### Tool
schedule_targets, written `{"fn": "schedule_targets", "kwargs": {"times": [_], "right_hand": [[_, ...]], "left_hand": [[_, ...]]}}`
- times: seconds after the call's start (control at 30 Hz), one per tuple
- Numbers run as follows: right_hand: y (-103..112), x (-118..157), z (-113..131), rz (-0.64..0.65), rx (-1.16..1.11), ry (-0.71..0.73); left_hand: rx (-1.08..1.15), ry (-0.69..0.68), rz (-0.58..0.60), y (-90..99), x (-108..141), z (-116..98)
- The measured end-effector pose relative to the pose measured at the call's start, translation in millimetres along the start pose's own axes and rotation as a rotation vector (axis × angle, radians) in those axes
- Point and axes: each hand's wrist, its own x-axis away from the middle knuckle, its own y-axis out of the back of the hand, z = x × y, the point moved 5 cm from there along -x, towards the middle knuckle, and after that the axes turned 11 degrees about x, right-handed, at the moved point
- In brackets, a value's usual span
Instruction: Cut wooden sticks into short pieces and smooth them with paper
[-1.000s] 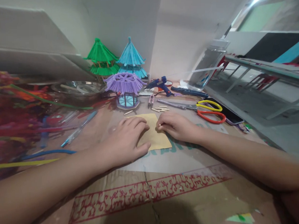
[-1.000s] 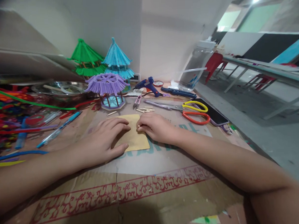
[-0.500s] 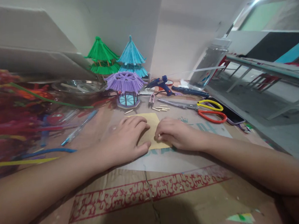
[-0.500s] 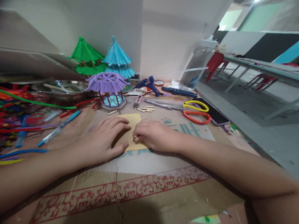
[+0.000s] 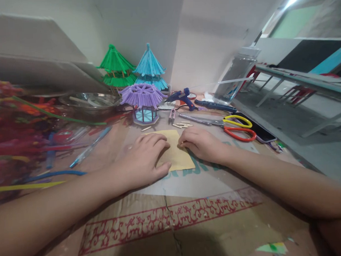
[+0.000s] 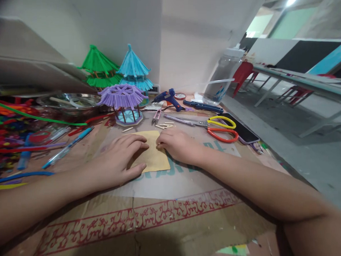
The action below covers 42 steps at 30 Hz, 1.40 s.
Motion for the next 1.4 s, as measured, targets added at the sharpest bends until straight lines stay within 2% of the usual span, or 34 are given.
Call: {"fn": "schedule_targets", "kwargs": {"times": [0.07,0.13,0.2,0.27,0.33,0.5,0.7,0.93,1.17,1.3,1.4], "right_hand": [[0,2,-6,-0.021,-0.234,-0.144],[-5,5,-9,-0.010,-0.574,-0.280],[-11,6,-8,0.020,-0.875,-0.360],[-14,5,-8,0.034,-1.037,-0.391],[-14,5,-9,0.021,-1.100,-0.403],[-12,6,-2,0.043,-1.167,-0.342],[-16,13,14,0.082,-1.285,-0.339],[-22,15,22,0.197,-1.405,-0.295],[-18,12,20,0.138,-1.282,-0.316],[-9,13,16,0.042,-1.116,-0.405],[-1,13,13,-0.022,-0.996,-0.411]], "left_hand": [[0.004,0.007,0.003,0.4,0,0],[-0.001,0.014,0.002,1.0,0,0],[-0.004,0.018,0.004,1.3,-1,-1],[0.003,0.020,0.010,1.2,-1,-1],[0.012,0.021,0.008,1.1,-1,-1],[0.018,0.026,-0.012,1.2,0,0],[0.018,0.013,-0.021,1.2,1,1],[0.045,0.029,-0.031,0.9,-1,0],[0.029,0.009,-0.032,0.6,-1,0],[0.005,0.000,-0.030,1.3,1,1],[0.004,0.011,-0.016,1.5,1,1]]}}
